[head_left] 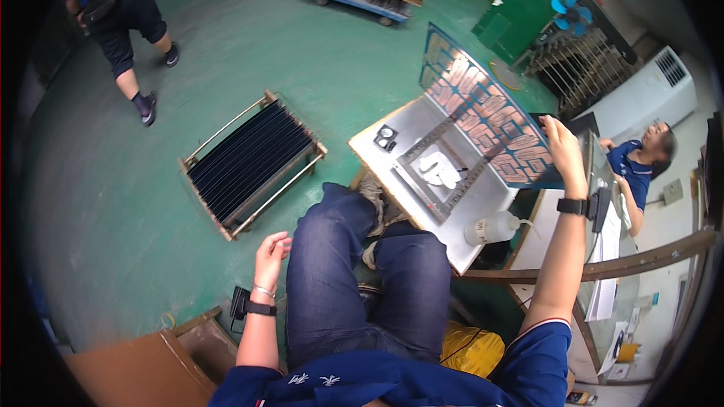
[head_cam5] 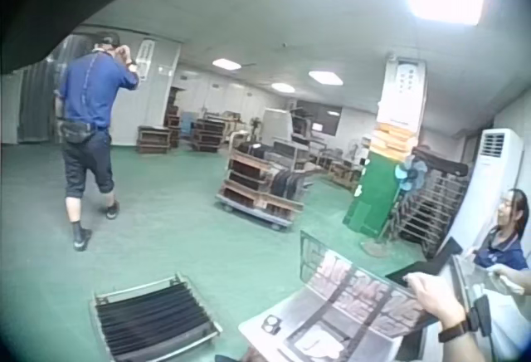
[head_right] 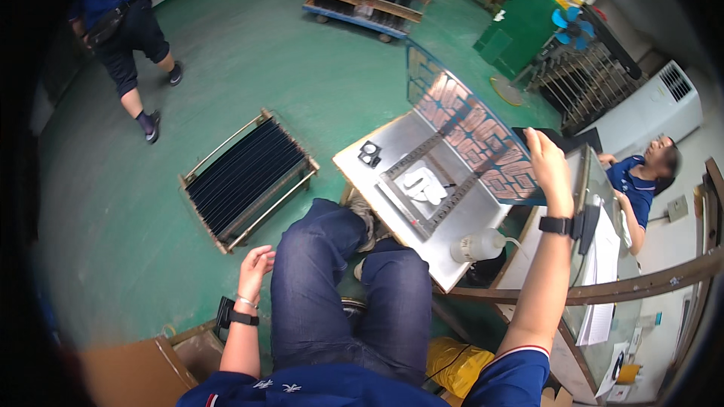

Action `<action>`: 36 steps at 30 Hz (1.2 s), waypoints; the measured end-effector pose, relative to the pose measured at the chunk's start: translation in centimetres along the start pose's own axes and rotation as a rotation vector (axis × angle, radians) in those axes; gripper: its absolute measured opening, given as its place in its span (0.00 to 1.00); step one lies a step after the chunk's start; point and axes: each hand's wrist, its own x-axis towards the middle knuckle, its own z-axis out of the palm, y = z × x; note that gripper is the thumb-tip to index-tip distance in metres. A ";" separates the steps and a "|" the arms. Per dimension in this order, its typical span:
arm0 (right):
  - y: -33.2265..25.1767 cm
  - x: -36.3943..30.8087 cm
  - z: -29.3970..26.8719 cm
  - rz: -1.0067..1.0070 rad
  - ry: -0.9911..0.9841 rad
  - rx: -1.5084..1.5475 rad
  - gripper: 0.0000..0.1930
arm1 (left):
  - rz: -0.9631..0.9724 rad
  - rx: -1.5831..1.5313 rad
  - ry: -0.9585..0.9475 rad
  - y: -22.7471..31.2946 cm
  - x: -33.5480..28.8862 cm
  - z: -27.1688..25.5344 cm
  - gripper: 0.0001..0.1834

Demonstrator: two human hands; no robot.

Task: The recorder is inspecting and organizing large printed circuit board sheets on a drying rack at a workstation.

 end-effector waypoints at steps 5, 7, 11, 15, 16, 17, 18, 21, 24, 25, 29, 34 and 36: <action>0.4 2.3 -0.8 -0.026 -0.105 -0.051 0.17 | 0.010 0.005 0.001 -0.2 0.4 -0.3 0.12; 2.3 3.9 -0.7 -0.028 -0.273 -0.020 0.18 | 0.013 0.005 0.021 -0.1 0.7 -0.1 0.12; 3.7 5.0 0.3 -0.051 -0.465 -0.084 0.20 | 0.018 0.013 0.055 -0.1 0.2 -0.5 0.12; 4.9 5.3 1.3 -0.071 -0.543 -0.197 0.13 | 0.003 0.009 0.086 0.1 -0.3 -1.1 0.12; 5.4 5.5 1.4 -0.067 -0.533 -0.194 0.13 | 0.011 0.012 0.079 0.3 -0.3 -1.1 0.12; 6.2 5.9 2.0 -0.093 -0.450 -0.203 0.13 | 0.015 0.001 0.092 0.5 -0.6 -1.3 0.12; 7.0 6.2 2.2 -0.115 -0.367 -0.214 0.13 | 0.019 -0.011 0.100 0.5 -0.6 -1.2 0.12; 7.3 6.5 2.2 -0.176 -0.256 -0.214 0.16 | 0.025 -0.008 0.107 0.5 -0.8 -1.3 0.12; 5.8 6.5 1.1 -0.150 -0.156 -0.235 0.16 | 0.036 -0.023 0.113 0.5 -1.0 -1.3 0.12; 5.5 6.6 0.5 -0.166 -0.110 -0.241 0.16 | 0.043 -0.035 0.110 0.6 -1.2 -1.3 0.12; 4.0 7.0 -3.3 -0.245 0.087 -0.264 0.14 | 0.050 -0.033 0.112 0.8 -1.7 -0.8 0.12; -4.7 3.1 -8.0 -0.327 0.470 -0.266 0.11 | 0.165 -0.001 0.138 1.5 -3.2 -0.5 0.13; -7.4 1.3 -10.0 -0.360 0.569 -0.169 0.11 | 0.222 -0.026 0.136 1.9 -3.6 0.1 0.12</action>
